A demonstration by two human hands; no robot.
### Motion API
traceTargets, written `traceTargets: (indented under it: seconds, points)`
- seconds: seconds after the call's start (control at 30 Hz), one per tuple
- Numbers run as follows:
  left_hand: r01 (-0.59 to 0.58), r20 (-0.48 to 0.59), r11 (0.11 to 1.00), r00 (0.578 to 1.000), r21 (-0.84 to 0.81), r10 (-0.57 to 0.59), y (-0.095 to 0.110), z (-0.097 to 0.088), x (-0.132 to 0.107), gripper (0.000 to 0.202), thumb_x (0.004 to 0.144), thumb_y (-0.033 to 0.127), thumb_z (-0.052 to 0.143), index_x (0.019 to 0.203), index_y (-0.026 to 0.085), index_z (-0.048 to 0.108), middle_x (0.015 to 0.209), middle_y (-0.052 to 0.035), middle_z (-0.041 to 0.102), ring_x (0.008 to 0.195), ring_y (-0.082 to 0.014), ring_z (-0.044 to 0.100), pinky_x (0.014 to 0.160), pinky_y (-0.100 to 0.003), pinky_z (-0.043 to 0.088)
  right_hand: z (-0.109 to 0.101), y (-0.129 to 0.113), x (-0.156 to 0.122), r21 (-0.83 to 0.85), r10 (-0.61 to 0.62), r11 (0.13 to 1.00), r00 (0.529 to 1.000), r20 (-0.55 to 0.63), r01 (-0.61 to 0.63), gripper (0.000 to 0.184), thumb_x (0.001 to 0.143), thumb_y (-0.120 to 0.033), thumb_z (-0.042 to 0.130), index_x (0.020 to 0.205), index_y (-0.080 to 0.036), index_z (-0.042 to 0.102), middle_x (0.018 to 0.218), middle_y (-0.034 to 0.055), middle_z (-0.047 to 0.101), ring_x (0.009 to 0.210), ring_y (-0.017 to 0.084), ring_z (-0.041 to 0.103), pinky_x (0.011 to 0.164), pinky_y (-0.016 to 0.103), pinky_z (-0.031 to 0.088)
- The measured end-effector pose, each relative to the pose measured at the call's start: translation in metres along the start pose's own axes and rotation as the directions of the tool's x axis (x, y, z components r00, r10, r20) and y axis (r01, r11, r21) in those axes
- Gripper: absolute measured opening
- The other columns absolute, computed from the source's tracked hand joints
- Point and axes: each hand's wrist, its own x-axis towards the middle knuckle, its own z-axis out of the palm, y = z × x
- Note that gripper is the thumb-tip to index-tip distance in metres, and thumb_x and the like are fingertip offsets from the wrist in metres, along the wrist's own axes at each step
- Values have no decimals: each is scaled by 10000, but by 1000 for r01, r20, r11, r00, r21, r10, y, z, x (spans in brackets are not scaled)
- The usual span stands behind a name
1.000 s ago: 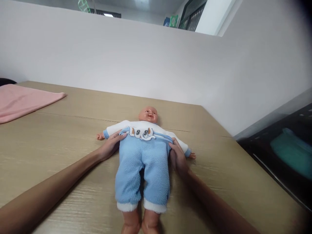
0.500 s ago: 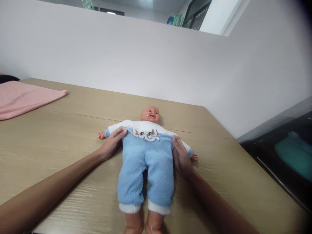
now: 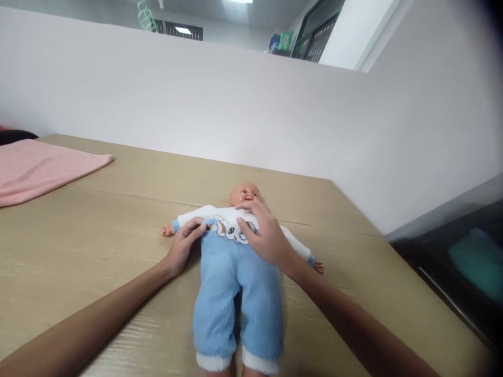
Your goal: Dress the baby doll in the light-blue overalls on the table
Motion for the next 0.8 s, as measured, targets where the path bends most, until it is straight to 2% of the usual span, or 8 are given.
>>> traceTargets:
  seconds: [0.1, 0.23, 0.3, 0.37, 0.47, 0.53, 0.63, 0.8]
  points:
    - [-86, 11, 995, 996, 53, 85, 5, 3, -5, 319, 1010, 556, 837, 983, 242, 791, 988, -33, 705, 1013, -248, 602, 959, -340, 460, 25, -3, 72, -10, -78, 996, 940, 333, 86, 191, 1105, -258, 632, 1230, -213, 770, 1306, 118, 839, 1266, 293, 755, 1158, 481, 547]
    - [-118, 6, 983, 993, 138, 118, 9, 7, -13, 340, 1026, 569, 815, 962, 240, 757, 957, -30, 658, 965, -240, 586, 907, -339, 466, 80, 3, 133, -46, -130, 970, 667, 734, 240, 295, 867, -109, 860, 1129, -241, 820, 1202, 71, 870, 1075, 275, 784, 916, 362, 579]
    - [-113, -10, 980, 993, 162, 116, 8, 8, -15, 340, 1036, 577, 800, 998, 241, 765, 982, -41, 678, 992, -251, 603, 932, -351, 474, 102, 3, 141, -35, -149, 962, 626, 766, 271, 331, 774, -20, 875, 1012, -246, 829, 1021, 25, 868, 901, 240, 762, 801, 323, 543]
    - [-107, -17, 979, 994, 175, 112, 6, 9, -16, 325, 1053, 568, 781, 1041, 243, 774, 1008, -49, 702, 1016, -259, 615, 954, -361, 479, 114, 2, 139, -35, -162, 959, 642, 750, 282, 293, 777, 23, 834, 929, -226, 818, 908, 22, 836, 824, 229, 726, 761, 321, 505]
    - [-136, 1, 968, 990, 211, 139, 4, 8, -17, 275, 1091, 520, 746, 1071, 248, 784, 1043, -57, 718, 1042, -264, 628, 985, -376, 485, 111, 4, 126, -29, -188, 956, 685, 704, 292, 271, 849, -17, 789, 1042, -206, 812, 1034, 73, 834, 945, 264, 730, 826, 343, 503]
    - [-184, 5, 946, 982, 266, 189, 3, 6, -20, 233, 1105, 479, 736, 1060, 256, 788, 1043, -59, 715, 1029, -262, 634, 987, -386, 493, 98, 10, 119, 59, -203, 975, 764, 612, 213, 368, 862, -50, 754, 1193, -207, 779, 1189, 93, 818, 1063, 282, 728, 907, 359, 517]
    - [-280, 20, 868, 954, 410, 299, 1, 1, -26, 142, 1103, 408, 749, 1077, 282, 810, 1073, -66, 687, 1057, -268, 634, 1022, -408, 499, 76, 24, 111, 284, -170, 958, 862, 478, 31, 496, 807, -30, 638, 1261, -205, 733, 1228, 66, 797, 1085, 262, 731, 952, 362, 543]
    - [-477, 85, 693, 851, 541, 519, -5, -3, -38, 114, 1104, 279, 726, 1161, 337, 807, 1364, -100, 574, 1356, -296, 576, 1213, -471, 453, 53, 42, 100, 402, -184, 915, 836, 516, -46, 480, 813, -48, 595, 1229, -216, 765, 1206, 64, 809, 1147, 264, 756, 1004, 407, 600]
